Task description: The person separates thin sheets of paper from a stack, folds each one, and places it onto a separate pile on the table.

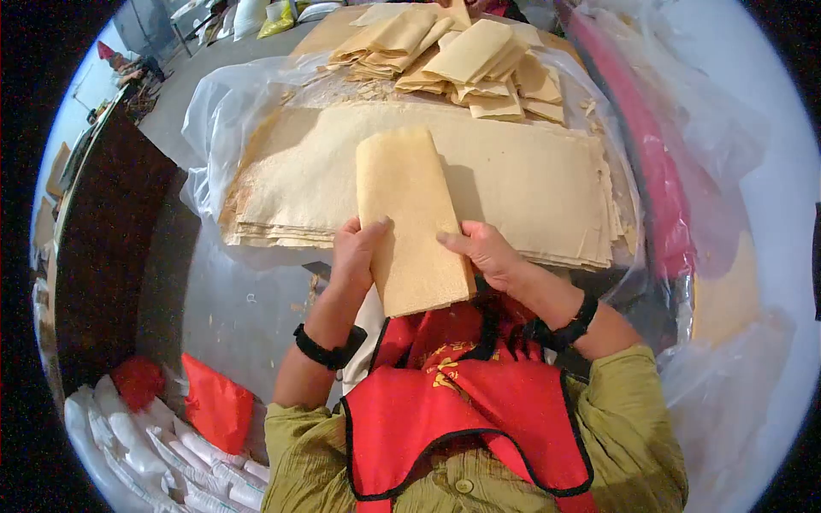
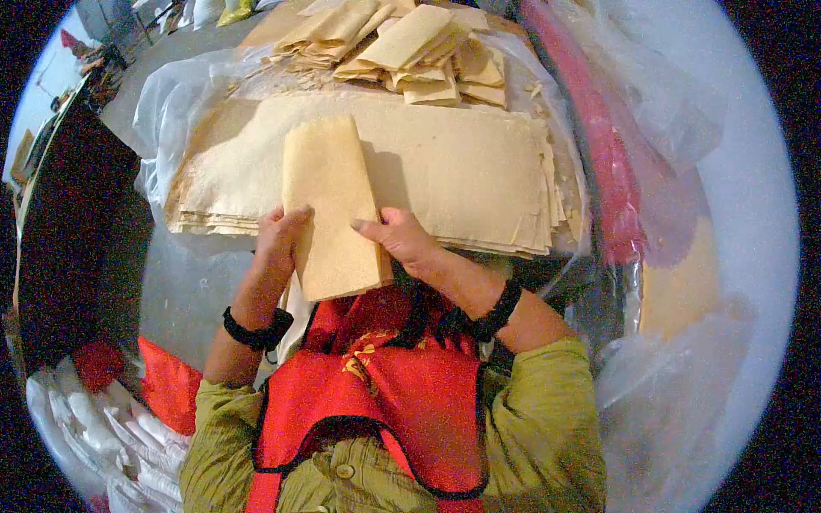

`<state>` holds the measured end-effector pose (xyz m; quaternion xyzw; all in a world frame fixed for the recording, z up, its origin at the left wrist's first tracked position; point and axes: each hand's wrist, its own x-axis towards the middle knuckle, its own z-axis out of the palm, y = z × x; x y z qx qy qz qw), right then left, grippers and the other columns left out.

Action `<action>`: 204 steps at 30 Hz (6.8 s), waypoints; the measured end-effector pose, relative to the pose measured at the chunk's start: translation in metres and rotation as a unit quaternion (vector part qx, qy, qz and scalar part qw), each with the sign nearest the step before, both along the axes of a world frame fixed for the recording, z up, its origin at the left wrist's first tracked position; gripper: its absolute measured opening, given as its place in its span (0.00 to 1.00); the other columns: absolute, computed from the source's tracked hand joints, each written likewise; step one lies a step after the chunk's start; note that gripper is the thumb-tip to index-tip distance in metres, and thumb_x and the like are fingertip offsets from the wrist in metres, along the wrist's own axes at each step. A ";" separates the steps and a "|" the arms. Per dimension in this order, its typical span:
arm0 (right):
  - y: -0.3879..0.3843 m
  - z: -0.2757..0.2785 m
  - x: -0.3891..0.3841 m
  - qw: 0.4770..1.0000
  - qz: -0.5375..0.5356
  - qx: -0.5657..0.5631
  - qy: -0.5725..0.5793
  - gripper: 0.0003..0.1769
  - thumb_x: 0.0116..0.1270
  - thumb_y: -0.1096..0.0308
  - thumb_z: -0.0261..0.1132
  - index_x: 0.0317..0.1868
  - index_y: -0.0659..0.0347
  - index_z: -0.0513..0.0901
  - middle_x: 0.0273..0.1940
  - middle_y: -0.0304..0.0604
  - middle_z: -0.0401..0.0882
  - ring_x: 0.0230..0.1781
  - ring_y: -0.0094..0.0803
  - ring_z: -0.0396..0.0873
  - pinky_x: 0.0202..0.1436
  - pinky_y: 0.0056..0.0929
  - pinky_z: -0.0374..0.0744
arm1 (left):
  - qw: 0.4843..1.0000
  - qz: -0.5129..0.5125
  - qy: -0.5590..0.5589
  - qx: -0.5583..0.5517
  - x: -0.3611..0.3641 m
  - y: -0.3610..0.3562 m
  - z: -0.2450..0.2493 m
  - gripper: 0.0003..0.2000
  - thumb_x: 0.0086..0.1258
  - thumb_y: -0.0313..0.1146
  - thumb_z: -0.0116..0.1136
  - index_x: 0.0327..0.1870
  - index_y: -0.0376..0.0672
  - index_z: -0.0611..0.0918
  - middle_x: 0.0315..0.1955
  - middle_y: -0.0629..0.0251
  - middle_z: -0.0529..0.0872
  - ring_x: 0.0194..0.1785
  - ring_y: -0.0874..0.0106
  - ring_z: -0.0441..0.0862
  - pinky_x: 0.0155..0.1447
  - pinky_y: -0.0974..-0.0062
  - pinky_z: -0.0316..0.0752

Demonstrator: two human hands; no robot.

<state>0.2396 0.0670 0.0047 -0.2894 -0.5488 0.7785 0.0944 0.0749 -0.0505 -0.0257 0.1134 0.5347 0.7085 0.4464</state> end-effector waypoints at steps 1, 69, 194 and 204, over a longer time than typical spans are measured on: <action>0.002 -0.012 0.000 1.000 0.004 0.017 0.005 0.22 0.57 0.60 0.63 0.44 0.70 0.73 0.36 0.42 0.77 0.36 0.28 0.75 0.41 0.26 0.73 | 1.000 -0.013 0.012 -0.002 0.002 -0.001 0.002 0.12 0.57 0.29 0.56 0.41 0.34 0.75 0.33 0.58 0.80 0.32 0.70 0.79 0.37 0.74 0.76; 0.082 0.032 0.207 0.939 -0.282 0.186 0.064 0.15 0.65 0.63 0.53 0.46 0.65 0.72 0.36 0.47 0.77 0.34 0.31 0.79 0.35 0.25 0.78 | 0.932 -0.140 0.329 0.058 0.164 0.193 -0.003 0.07 0.57 0.31 0.53 0.28 0.37 0.80 0.18 0.63 0.79 0.21 0.76 0.72 0.27 0.78 0.67; 0.128 -0.085 0.068 0.840 -0.004 0.530 -0.112 0.34 0.53 0.56 0.56 0.59 0.65 0.62 0.59 0.57 0.59 0.60 0.51 0.57 0.63 0.41 0.59 | 0.656 -0.124 0.738 -0.091 0.103 0.135 -0.002 0.23 0.63 0.49 0.44 0.56 0.48 0.70 0.61 0.58 0.61 0.65 0.53 0.52 0.62 0.44 0.43; 0.111 -0.003 0.089 0.633 -0.012 0.764 -0.127 0.26 0.59 0.61 0.54 0.57 0.62 0.65 0.59 0.53 0.60 0.60 0.46 0.59 0.60 0.40 0.60 | 0.627 -0.120 0.763 -0.104 0.108 0.139 -0.014 0.23 0.60 0.48 0.49 0.55 0.47 0.71 0.59 0.56 0.63 0.65 0.52 0.53 0.64 0.49 0.44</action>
